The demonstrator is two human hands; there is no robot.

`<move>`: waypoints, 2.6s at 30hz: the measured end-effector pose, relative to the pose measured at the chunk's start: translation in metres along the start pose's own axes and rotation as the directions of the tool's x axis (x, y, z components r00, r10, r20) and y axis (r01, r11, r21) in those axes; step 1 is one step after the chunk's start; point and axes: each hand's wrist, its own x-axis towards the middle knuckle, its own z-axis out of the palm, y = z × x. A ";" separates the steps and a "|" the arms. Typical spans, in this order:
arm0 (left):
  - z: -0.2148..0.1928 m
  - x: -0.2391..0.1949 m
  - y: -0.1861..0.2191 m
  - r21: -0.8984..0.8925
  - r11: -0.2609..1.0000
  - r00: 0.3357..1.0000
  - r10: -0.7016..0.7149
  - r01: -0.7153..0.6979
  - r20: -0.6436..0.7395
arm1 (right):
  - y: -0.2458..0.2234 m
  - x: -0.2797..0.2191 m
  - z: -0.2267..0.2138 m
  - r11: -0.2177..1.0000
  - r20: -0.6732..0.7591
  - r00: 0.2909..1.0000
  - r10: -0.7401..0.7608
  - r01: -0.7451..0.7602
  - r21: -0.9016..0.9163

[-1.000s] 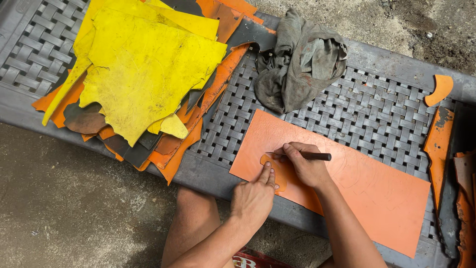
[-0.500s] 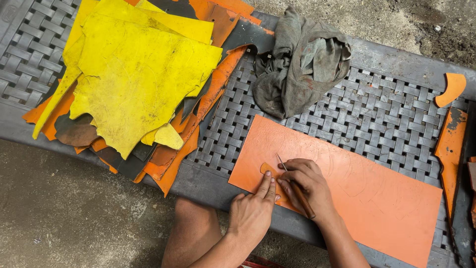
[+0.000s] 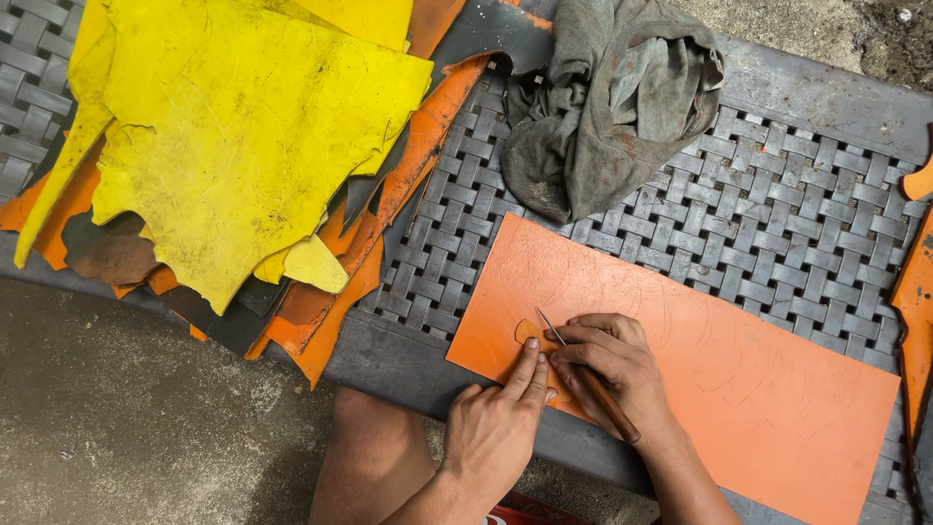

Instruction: The person uses a small knife to cut shapes from an orange plastic sheet placed on a woven plastic bench. They repeatedly position a small template on the sheet, trace around it, and cut out the shape, then move the template to a new spot and repeat the process.

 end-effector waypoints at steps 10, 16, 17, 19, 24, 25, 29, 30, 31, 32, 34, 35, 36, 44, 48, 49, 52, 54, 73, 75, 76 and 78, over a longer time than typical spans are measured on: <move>-0.002 0.004 0.001 0.010 1.000 0.993 -0.027 0.027 0.118 | -0.003 0.000 0.000 0.999 0.021 0.998 0.052 -0.051 -0.017; 0.000 0.011 0.007 0.016 0.994 0.985 -0.108 0.107 0.137 | 0.010 0.004 -0.004 0.845 0.050 0.941 0.335 -0.323 0.426; 0.000 0.013 0.007 0.005 0.994 0.987 -0.112 0.113 0.119 | 0.014 0.008 -0.004 0.783 0.093 0.916 0.389 -0.382 0.491; -0.001 0.015 0.011 0.022 0.991 0.981 -0.132 0.131 0.143 | 0.023 0.018 -0.004 0.633 0.192 0.856 0.481 -0.490 0.599; -0.009 0.019 0.017 0.103 0.984 0.963 -0.162 0.143 0.216 | 0.025 0.030 -0.002 0.631 0.257 0.856 0.449 -0.507 0.588; -0.010 0.020 0.018 0.109 0.984 0.965 -0.159 0.139 0.206 | 0.024 0.029 -0.002 0.634 0.259 0.871 0.418 -0.484 0.603; -0.010 0.022 0.018 0.122 0.984 0.964 -0.157 0.133 0.214 | 0.024 0.027 0.000 0.649 0.252 0.862 0.439 -0.499 0.575; -0.010 0.021 0.018 0.121 0.983 0.961 -0.160 0.135 0.227 | 0.023 0.025 0.000 0.655 0.254 0.859 0.445 -0.506 0.562; -0.011 0.022 0.018 0.141 0.982 0.965 -0.154 0.126 0.212 | 0.024 0.027 0.000 0.666 0.250 0.860 0.446 -0.505 0.549; -0.011 0.023 0.018 0.161 0.980 0.969 -0.148 0.116 0.198 | 0.025 0.029 -0.001 0.666 0.247 0.856 0.454 -0.510 0.544; -0.011 0.023 0.018 0.173 0.978 0.961 -0.157 0.119 0.228 | 0.023 0.026 0.000 0.661 0.244 0.845 0.476 -0.527 0.534; -0.011 0.022 0.018 0.166 0.977 0.947 -0.174 0.132 0.270 | 0.022 0.024 0.000 0.662 0.223 0.856 0.466 -0.504 0.555; -0.010 0.022 0.017 0.159 0.976 0.931 -0.190 0.146 0.312 | 0.019 0.022 -0.001 0.663 0.201 0.867 0.456 -0.481 0.574; -0.015 0.013 0.014 0.010 0.986 0.972 -0.164 0.165 0.166 | -0.006 0.006 0.001 0.978 -0.020 0.994 0.106 -0.101 0.184; -0.029 0.014 0.005 -0.130 0.991 0.992 -0.038 0.022 -0.121 | -0.004 -0.001 -0.001 0.983 0.045 0.993 0.109 -0.114 0.146; -0.032 0.016 0.003 -0.116 0.989 0.996 -0.094 0.092 -0.012 | -0.004 -0.002 -0.001 0.986 0.054 0.994 0.100 -0.106 0.130; -0.045 0.027 -0.006 -0.069 0.981 0.970 -0.169 0.183 0.172 | -0.007 -0.006 -0.003 0.999 0.049 0.998 0.028 -0.030 0.039; -0.051 0.028 -0.010 -0.083 0.990 0.985 -0.106 0.117 0.135 | -0.013 -0.010 -0.003 0.999 0.041 0.998 0.042 -0.042 0.000; -0.048 0.026 0.002 0.043 0.998 0.995 -0.040 0.036 0.090 | -0.014 -0.010 0.001 0.977 0.028 0.982 0.189 -0.190 0.091; -0.044 0.026 0.005 0.079 0.997 1.000 0.018 -0.018 0.001 | -0.012 -0.010 0.001 0.978 0.032 0.983 0.180 -0.182 0.100; -0.042 0.027 0.006 0.097 0.995 0.999 -0.001 -0.003 0.042 | -0.011 -0.011 0.000 0.979 0.034 0.984 0.175 -0.178 0.104; -0.039 0.026 0.006 0.137 0.990 0.992 -0.045 0.029 0.121 | -0.010 -0.012 0.001 0.981 0.035 0.985 0.166 -0.169 0.096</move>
